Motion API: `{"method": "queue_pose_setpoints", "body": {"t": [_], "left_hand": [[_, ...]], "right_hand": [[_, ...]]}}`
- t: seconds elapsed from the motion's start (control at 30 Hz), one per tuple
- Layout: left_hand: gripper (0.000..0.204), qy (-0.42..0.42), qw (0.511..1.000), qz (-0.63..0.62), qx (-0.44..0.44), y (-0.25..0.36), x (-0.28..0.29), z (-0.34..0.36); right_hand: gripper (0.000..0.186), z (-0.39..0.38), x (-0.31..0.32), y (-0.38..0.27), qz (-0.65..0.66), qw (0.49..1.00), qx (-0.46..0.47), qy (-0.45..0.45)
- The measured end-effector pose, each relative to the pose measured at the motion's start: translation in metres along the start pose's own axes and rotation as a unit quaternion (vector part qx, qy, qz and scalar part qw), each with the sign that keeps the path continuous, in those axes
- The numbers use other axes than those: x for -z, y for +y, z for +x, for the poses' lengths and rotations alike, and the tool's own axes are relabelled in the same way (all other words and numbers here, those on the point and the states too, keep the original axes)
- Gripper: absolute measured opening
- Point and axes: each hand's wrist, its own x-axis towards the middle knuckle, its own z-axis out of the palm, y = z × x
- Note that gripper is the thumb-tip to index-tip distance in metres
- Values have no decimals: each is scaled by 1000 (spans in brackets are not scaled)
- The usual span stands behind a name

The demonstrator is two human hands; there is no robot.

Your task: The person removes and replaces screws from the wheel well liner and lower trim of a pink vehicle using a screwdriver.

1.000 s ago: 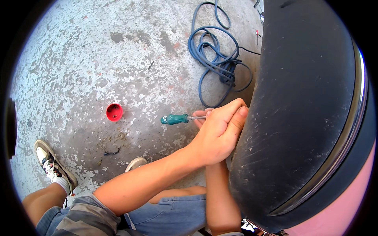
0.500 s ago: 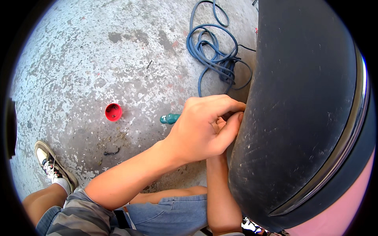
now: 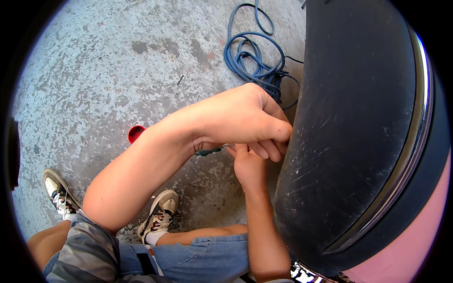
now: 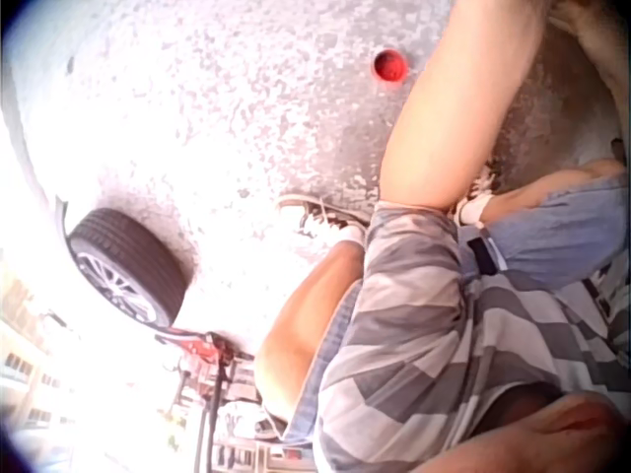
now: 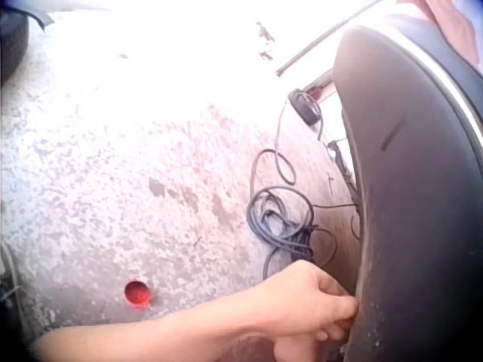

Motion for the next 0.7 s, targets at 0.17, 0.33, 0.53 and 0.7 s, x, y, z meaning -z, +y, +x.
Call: {"method": "queue_pose_setpoints", "body": {"t": [0.17, 0.33, 0.53, 0.7], "left_hand": [[31, -56, 998, 11, 32, 6, 8, 5], [31, -95, 994, 19, 59, 12, 12, 9], [27, -12, 971, 217, 99, 47, 59, 0], [32, 133, 877, 405, 221, 82, 163, -64]], "right_hand": [[21, -1, -13, 1, -53, 991, -29, -117], [22, 21, -60, 24, -157, 977, 23, -143], [36, 33, -180, 94, -236, 957, -25, -166], [59, 22, -236, 87, -230, 948, -104, -196]]}}
